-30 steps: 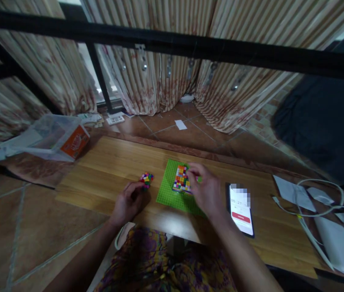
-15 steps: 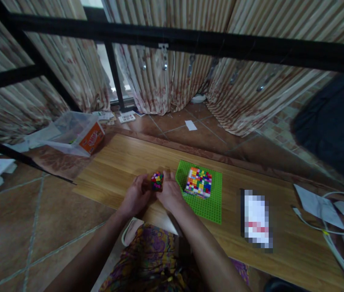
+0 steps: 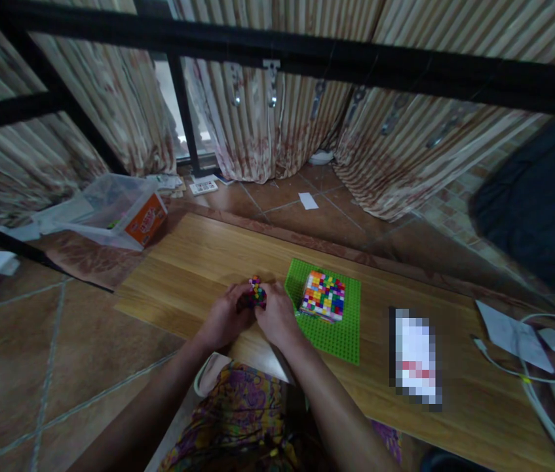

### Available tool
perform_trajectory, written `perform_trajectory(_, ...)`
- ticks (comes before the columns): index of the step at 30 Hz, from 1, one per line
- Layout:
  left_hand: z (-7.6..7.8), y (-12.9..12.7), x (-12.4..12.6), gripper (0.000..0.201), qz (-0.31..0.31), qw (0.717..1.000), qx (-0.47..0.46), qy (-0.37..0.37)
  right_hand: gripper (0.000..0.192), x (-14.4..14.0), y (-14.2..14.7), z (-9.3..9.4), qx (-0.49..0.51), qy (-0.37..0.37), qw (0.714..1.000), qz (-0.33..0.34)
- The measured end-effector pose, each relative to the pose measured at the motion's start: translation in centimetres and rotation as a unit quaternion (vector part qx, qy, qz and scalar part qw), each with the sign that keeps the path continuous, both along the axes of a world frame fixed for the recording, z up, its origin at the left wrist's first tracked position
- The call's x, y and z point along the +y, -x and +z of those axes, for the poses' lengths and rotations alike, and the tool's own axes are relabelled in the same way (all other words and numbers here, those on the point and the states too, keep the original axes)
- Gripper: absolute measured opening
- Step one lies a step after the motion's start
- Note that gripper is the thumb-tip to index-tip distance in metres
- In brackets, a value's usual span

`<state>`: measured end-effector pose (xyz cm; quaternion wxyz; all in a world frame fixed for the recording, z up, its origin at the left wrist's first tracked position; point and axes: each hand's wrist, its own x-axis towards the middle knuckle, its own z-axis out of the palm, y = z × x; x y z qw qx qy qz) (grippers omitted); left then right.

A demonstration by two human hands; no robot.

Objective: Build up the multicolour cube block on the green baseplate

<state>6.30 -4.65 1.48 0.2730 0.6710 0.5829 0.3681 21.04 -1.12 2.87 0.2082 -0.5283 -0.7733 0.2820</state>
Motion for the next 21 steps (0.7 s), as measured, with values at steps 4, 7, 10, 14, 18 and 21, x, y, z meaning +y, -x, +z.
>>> perform_trajectory(4,-0.17,-0.31,-0.16,0.049,-0.004,0.999,0.03,-0.01,0.037,-0.18,-0.2,-0.06,0.001,0.015,1.0,-0.021)
perform_trajectory(7,0.03,-0.42,-0.07,0.044,-0.02,0.998,0.051,-0.02,0.033,0.09,-0.34,-0.12,-0.008,0.016,1.0,-0.016)
perform_trajectory(10,0.36,-0.31,0.16,0.04,-0.028,0.997,0.066,-0.008,0.031,0.43,-0.44,0.05,-0.031,0.004,0.999,0.012)
perform_trajectory(14,0.52,-0.07,0.24,0.036,-0.025,0.998,0.059,0.011,0.031,0.52,-0.57,0.31,-0.045,0.001,0.998,0.033)
perform_trajectory(18,0.22,-0.13,-0.08,0.033,-0.016,1.0,0.02,-0.017,0.03,0.2,-0.6,0.19,-0.028,-0.011,0.999,0.037)
perform_trajectory(21,0.0,-0.28,-0.23,0.033,-0.02,0.999,0.002,-0.025,0.028,0.0,-0.47,0.04,-0.025,-0.019,0.999,0.036)
